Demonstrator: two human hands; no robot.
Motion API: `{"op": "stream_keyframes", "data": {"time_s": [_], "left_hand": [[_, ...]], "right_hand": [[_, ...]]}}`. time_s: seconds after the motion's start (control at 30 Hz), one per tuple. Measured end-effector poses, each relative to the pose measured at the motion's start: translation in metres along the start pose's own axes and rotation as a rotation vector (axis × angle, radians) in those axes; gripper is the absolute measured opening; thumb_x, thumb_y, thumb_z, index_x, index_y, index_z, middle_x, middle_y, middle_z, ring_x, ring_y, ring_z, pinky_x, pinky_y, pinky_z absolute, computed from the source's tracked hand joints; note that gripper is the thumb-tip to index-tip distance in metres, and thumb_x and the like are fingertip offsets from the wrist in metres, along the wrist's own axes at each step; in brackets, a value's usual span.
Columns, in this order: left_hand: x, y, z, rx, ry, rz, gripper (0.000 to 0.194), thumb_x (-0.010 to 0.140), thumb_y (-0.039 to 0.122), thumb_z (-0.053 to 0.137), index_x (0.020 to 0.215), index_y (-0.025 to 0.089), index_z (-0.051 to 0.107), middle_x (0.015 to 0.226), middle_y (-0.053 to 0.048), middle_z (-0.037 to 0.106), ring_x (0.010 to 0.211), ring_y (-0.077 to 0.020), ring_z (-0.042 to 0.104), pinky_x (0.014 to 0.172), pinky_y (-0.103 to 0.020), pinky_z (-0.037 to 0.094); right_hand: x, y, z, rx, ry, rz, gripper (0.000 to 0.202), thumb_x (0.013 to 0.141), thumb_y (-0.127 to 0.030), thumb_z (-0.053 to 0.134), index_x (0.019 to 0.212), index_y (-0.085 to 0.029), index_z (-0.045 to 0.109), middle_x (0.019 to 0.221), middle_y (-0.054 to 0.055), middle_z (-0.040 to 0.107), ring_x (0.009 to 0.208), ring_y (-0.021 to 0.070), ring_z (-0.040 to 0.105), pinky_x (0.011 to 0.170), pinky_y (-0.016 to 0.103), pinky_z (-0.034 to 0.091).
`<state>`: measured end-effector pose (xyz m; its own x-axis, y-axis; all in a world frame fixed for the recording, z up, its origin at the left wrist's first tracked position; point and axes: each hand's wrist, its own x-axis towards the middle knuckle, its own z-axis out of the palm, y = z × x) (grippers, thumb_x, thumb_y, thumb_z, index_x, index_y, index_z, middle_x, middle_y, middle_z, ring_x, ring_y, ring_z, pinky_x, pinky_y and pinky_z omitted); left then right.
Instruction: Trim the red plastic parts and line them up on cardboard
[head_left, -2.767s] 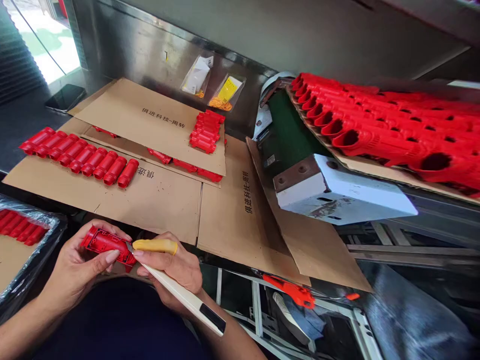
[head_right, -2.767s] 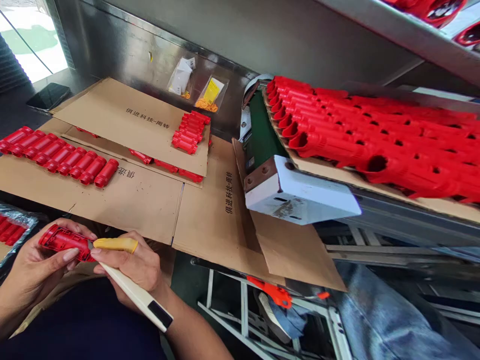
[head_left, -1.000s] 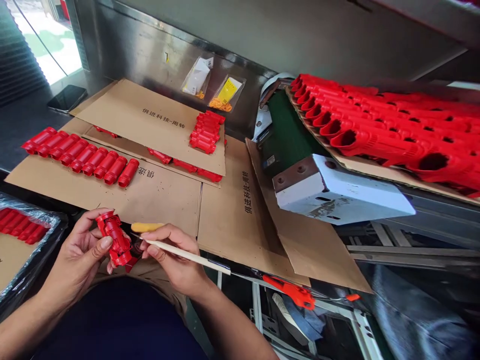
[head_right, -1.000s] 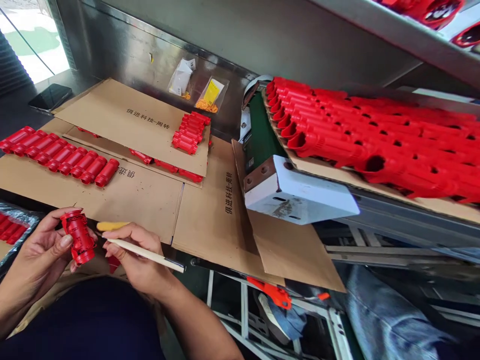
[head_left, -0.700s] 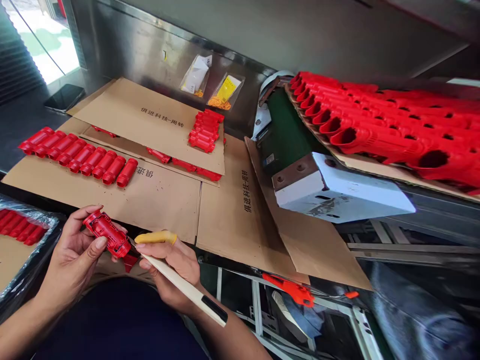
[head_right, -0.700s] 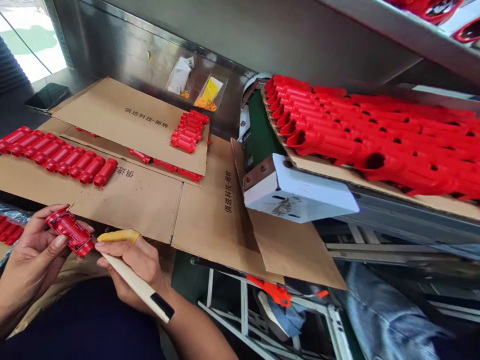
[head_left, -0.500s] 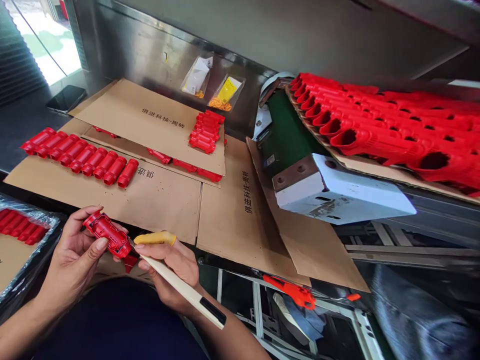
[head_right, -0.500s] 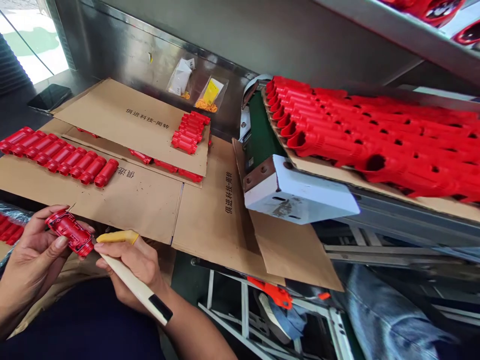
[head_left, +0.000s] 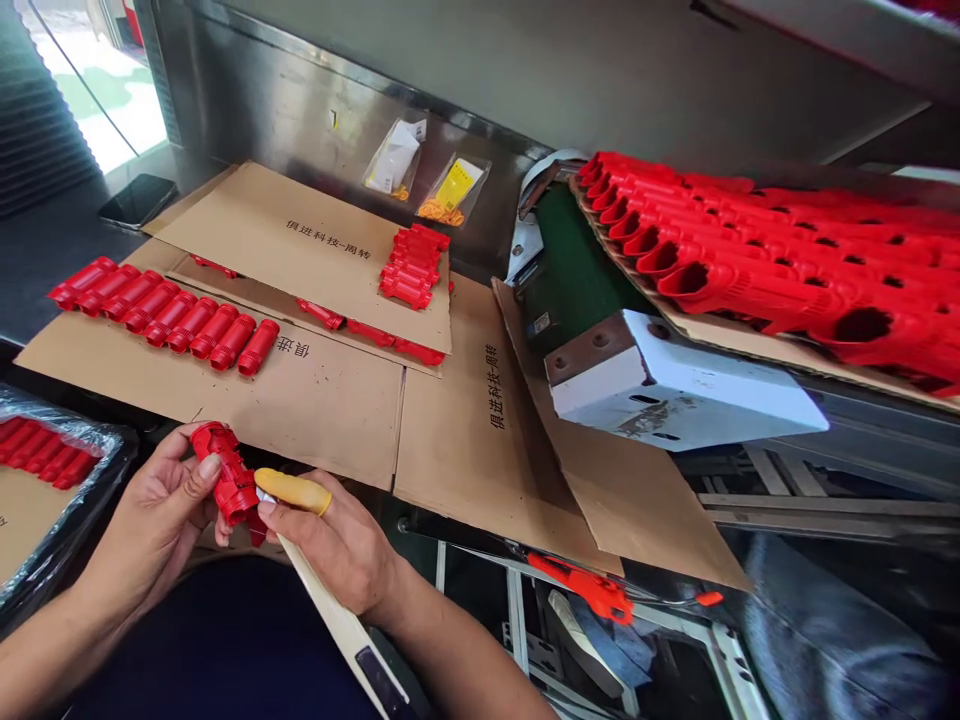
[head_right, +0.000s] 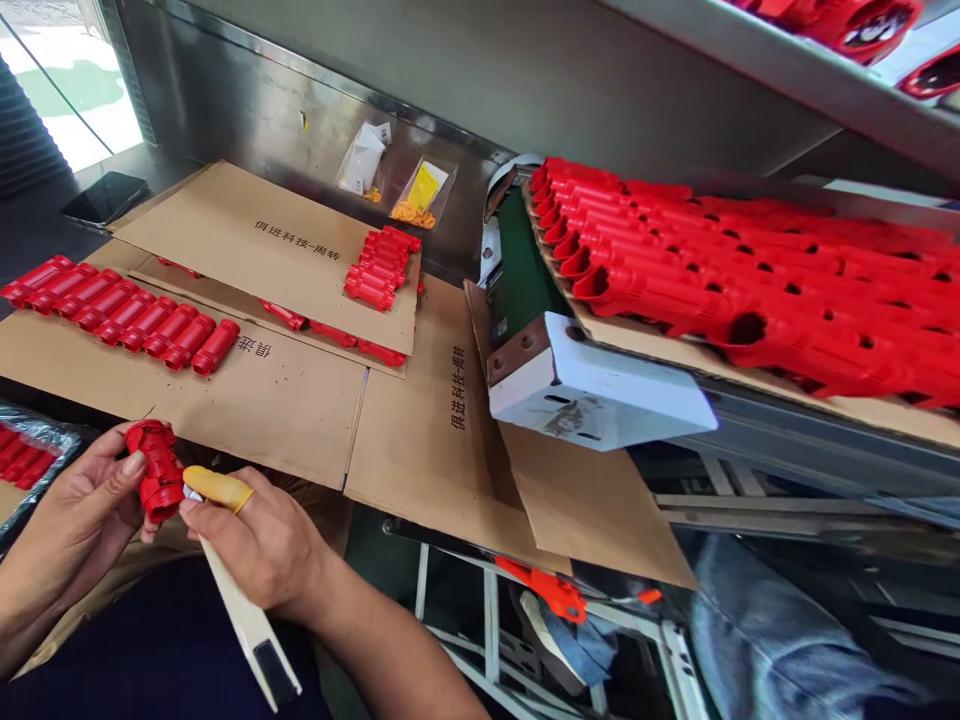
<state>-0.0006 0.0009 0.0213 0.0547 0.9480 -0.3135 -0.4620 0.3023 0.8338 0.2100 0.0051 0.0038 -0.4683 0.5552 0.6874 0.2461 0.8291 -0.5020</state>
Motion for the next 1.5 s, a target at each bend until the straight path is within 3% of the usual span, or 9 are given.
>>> {"op": "stream_keyframes", "data": {"time_s": [0.13,0.27,0.47,0.63,0.83,0.93,1.0,1.2,1.5], "left_hand": [[-0.002,-0.003,-0.002,-0.015,-0.038,-0.017,0.039,0.090,0.038,0.088,0.121,0.022,0.071,0.077,-0.002,0.076,0.053,-0.0141,0.066,0.046,-0.022,0.058],[-0.005,-0.009,-0.006,0.021,-0.036,0.023,0.051,0.090,0.036,0.087,0.137,0.025,0.069,0.089,-0.006,0.079,0.063,-0.0176,0.071,0.056,-0.026,0.062],[-0.004,-0.012,-0.014,0.131,-0.012,0.087,0.057,0.089,0.032,0.088,0.142,0.031,0.069,0.101,-0.006,0.078,0.075,-0.0209,0.074,0.063,-0.029,0.064],[-0.001,-0.019,-0.021,0.372,0.109,0.361,0.051,0.084,0.025,0.091,0.132,0.030,0.077,0.117,-0.008,0.080,0.103,-0.0264,0.077,0.091,-0.033,0.063],[-0.002,-0.023,-0.022,0.460,0.026,0.541,0.043,0.094,0.016,0.080,0.133,0.033,0.072,0.119,-0.007,0.083,0.114,-0.0281,0.077,0.104,-0.042,0.058],[-0.001,-0.019,-0.022,0.371,0.005,0.436,0.043,0.098,0.020,0.078,0.137,0.032,0.067,0.118,-0.007,0.083,0.110,-0.0247,0.078,0.096,-0.036,0.062],[0.000,-0.017,-0.023,0.266,-0.012,0.323,0.045,0.099,0.024,0.078,0.141,0.031,0.063,0.117,-0.008,0.082,0.106,-0.0233,0.079,0.093,-0.033,0.062],[0.001,-0.017,-0.019,0.057,-0.030,0.184,0.049,0.096,0.029,0.081,0.141,0.030,0.062,0.110,-0.010,0.081,0.087,-0.0235,0.080,0.070,-0.029,0.065],[0.006,-0.012,-0.015,-0.045,-0.033,0.038,0.051,0.095,0.033,0.083,0.142,0.026,0.065,0.100,-0.010,0.081,0.072,-0.0169,0.073,0.066,-0.026,0.060]], "right_hand": [[0.002,-0.001,0.004,0.257,0.131,0.288,0.022,0.105,-0.012,0.065,0.125,-0.019,0.071,0.113,0.013,0.083,0.099,0.0216,0.081,0.086,0.036,0.070],[0.006,0.002,0.014,0.751,0.213,0.776,0.025,0.102,-0.044,0.076,0.107,-0.019,0.073,0.087,0.005,0.081,0.068,0.0149,0.076,0.068,0.029,0.066],[0.015,0.009,0.024,1.309,0.384,1.055,0.037,0.083,-0.048,0.095,0.098,-0.020,0.076,0.076,0.001,0.075,0.062,0.0124,0.065,0.060,0.025,0.060],[0.012,0.007,0.030,1.454,0.451,1.192,0.036,0.079,-0.041,0.099,0.097,-0.019,0.078,0.092,0.007,0.080,0.069,0.0117,0.064,0.059,0.022,0.056],[0.003,0.003,0.042,1.651,0.314,1.126,0.035,0.082,-0.040,0.097,0.100,-0.020,0.074,0.091,0.006,0.082,0.061,0.0085,0.056,0.051,0.017,0.048],[-0.003,0.000,0.033,1.843,-0.001,0.874,0.033,0.089,-0.047,0.090,0.094,-0.021,0.069,0.069,0.000,0.074,0.050,0.0102,0.058,0.041,0.017,0.046],[-0.004,-0.001,0.021,1.700,-0.137,0.679,0.034,0.094,-0.053,0.083,0.093,-0.021,0.069,0.065,-0.001,0.072,0.049,0.0142,0.065,0.041,0.022,0.053],[0.003,-0.001,-0.001,0.254,0.248,0.417,0.014,0.104,-0.020,0.072,0.116,-0.020,0.078,0.106,0.010,0.086,0.096,0.0197,0.083,0.087,0.033,0.068],[0.003,-0.001,0.007,0.227,0.151,0.101,0.025,0.105,-0.015,0.071,0.129,-0.018,0.076,0.120,0.012,0.082,0.102,0.0193,0.080,0.090,0.032,0.070]]}}
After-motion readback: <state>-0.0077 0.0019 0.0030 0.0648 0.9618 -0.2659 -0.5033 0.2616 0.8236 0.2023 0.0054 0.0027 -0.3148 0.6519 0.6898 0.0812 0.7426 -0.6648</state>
